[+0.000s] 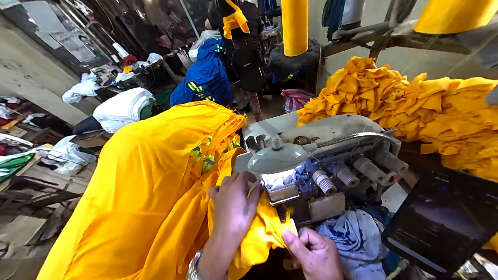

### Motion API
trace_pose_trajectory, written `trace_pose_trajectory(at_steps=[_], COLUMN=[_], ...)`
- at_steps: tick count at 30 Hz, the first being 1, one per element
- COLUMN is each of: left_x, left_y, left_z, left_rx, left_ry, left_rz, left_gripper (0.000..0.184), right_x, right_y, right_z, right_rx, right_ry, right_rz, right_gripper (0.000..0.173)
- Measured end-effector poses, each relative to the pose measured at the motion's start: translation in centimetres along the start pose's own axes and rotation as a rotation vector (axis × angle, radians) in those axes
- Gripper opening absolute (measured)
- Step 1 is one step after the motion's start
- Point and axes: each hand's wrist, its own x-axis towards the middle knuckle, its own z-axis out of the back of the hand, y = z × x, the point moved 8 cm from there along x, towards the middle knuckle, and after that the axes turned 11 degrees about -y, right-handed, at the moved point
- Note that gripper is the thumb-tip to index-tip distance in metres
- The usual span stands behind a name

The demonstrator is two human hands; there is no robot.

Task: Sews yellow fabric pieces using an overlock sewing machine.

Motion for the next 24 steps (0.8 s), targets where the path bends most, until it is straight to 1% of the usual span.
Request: trace_pose_trajectory(at_steps=[1,2,3,4,5,6,7,8,9,10,11,12,13,14,15,16,18,20,22,23,24], left_x=[-1.0,-2.3,-3.7,-5.0,-5.9,-6.3,-6.2,-5.8,-5.7,-5.7,-5.9,-6.0,-6.0,-5.9,-5.8,-5.9,-6.2,-6.8,-7.4,-7.0,-6.2], left_y=[-0.2,-0.6,-1.1,-1.4,-1.4,-1.5,-1.8,-2.4,-3.2,-4.0,-4.7,-5.1,-5.2,-4.8,-3.9,-2.7,-1.7,-2.0,-1.2,-0.2,1.2], left_z=[1.3,2.3,2.7,2.6,2.5,2.8,3.6,4.6,5.4,5.6,5.6,5.6,5.4,5.2,5.0,4.8,5.2,5.2,3.8,3.3,3.3], left_rx=[-0.039,-0.085,-0.126,-0.148,-0.153,-0.166,-0.189,-0.199,-0.184,-0.159,-0.145,-0.143,-0.139,-0.126,-0.096,-0.061,-0.054,-0.097,-0.065,-0.007,0.064], left_ry=[-0.082,-0.122,-0.103,-0.064,-0.049,-0.050,-0.057,-0.059,-0.061,-0.071,-0.096,-0.116,-0.128,-0.124,-0.103,-0.066,-0.029,0.040,0.159,0.201,0.251], left_rz=[-0.067,-0.123,-0.153,-0.168,-0.175,-0.174,-0.179,-0.197,-0.235,-0.285,-0.332,-0.362,-0.378,-0.375,-0.352,-0.304,-0.235,-0.236,-0.199,-0.160,-0.089], left_gripper=[0.024,0.033,0.037,0.036,0.031,0.026,0.023,0.021,0.021,0.022,0.023,0.023,0.023,0.021,0.017,0.018,0.024,0.025,0.034,0.038,0.040], right_x=[0.2,0.4,0.4,0.4,0.2,0.1,0.2,0.5,0.7,1.0,1.5,1.9,2.3,2.6,2.6,2.4,2.0,1.6,0.9,0.7,0.6], right_y=[0.0,0.0,0.1,0.3,0.7,1.5,2.8,4.2,5.6,6.6,7.1,7.4,7.4,7.5,7.5,7.3,6.6,5.6,4.8,4.6,4.5], right_z=[0.0,0.1,0.1,0.3,0.7,1.2,1.7,1.9,1.6,1.1,0.2,-0.7,-1.4,-1.9,-2.2,-2.4,-2.5,-2.8,-3.1,-3.3,-3.2], right_rx=[-0.023,-0.035,-0.032,-0.022,-0.010,-0.023,-0.075,-0.161,-0.260,-0.358,-0.439,-0.482,-0.471,-0.395,-0.293,-0.190,-0.001,0.136,0.162,0.148,0.127], right_ry=[0.006,0.023,0.045,0.058,0.057,0.047,0.041,0.027,0.016,0.021,0.042,0.075,0.118,0.193,0.272,0.350,0.463,0.516,0.546,0.561,0.577], right_rz=[-0.008,-0.021,-0.033,-0.029,0.021,0.124,0.264,0.404,0.514,0.590,0.639,0.656,0.642,0.600,0.545,0.468,0.253,-0.036,-0.287,-0.370,-0.418], right_gripper=[0.038,0.038,0.037,0.034,0.029,0.020,0.012,0.016,0.025,0.032,0.034,0.030,0.024,0.020,0.023,0.023,0.017,0.014,0.017,0.019,0.020])
